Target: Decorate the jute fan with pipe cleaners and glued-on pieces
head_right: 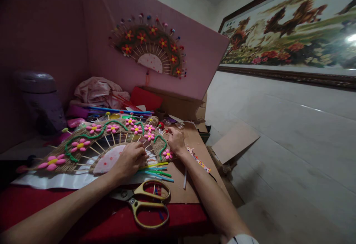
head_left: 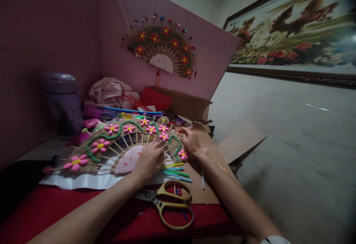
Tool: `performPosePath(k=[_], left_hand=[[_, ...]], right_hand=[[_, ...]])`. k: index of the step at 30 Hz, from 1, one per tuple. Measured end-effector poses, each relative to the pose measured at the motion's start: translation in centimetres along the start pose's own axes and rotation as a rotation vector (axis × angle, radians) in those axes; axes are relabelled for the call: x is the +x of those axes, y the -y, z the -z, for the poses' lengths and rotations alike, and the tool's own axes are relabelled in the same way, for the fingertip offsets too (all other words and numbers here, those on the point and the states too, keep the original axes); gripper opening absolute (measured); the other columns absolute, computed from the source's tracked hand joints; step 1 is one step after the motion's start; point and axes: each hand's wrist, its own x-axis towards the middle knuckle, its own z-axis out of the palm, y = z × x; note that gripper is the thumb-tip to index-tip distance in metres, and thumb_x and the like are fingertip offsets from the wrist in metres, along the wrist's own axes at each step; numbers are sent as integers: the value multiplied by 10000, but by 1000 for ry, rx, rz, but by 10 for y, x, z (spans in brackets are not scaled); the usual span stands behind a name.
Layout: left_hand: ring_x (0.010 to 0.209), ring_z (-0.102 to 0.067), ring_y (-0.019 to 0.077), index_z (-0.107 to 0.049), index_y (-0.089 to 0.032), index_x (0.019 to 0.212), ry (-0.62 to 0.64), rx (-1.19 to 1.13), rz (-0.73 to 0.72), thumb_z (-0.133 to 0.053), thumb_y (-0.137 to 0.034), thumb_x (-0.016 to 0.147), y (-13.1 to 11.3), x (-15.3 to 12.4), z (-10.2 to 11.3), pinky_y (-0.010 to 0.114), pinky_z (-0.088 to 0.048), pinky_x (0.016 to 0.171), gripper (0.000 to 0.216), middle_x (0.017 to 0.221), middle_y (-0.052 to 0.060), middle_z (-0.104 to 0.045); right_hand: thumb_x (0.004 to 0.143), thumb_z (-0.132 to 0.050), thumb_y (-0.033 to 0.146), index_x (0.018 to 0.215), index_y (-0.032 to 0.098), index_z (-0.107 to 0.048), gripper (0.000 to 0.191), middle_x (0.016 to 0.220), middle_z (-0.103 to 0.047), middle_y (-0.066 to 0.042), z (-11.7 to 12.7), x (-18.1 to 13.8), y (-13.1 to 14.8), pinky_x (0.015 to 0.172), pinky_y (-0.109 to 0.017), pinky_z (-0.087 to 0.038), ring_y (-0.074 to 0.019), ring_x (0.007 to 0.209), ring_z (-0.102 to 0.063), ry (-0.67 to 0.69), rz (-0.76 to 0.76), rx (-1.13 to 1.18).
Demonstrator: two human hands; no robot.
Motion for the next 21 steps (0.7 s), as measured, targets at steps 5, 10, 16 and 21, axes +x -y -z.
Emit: performPosePath(k=[5,10,16,21], left_hand=[[799,-506,186,-590,-164,681,-2,-12,-6,-498,-217,831,1,0,0,333,-374,719,184,828,61,-579],[781,-513,180,-581,-167,693,-27,-57,9,-489,-239,844,-1,0,1,320,-380,711,191,810,55,-577],[682,-486,143,-523,-177,696,-320,-250,62,-481,-257,849,-5,3,17,278,-381,657,177,690,7,-531],[635,-474,120,-512,-178,693,-613,-369,192,-468,-256,850,0,8,38,247,-373,620,181,653,-15,-510]], right_hand=[[753,-406,79,1031,160,-631,366,1018,-677,-102,8,-2,5,849,-337,-471,-212,946,-621,-48,24,-39],[840,-496,292,962,169,-618,211,920,-676,-92,29,-7,19,744,-305,-477,-198,811,-620,-294,27,-55],[798,-583,439,715,172,-511,289,591,-531,24,63,-21,41,502,-220,-399,-105,497,-503,-607,-93,217],[821,-571,380,745,177,-514,224,607,-547,23,63,-43,61,511,-225,-428,-109,521,-534,-469,-64,442]])
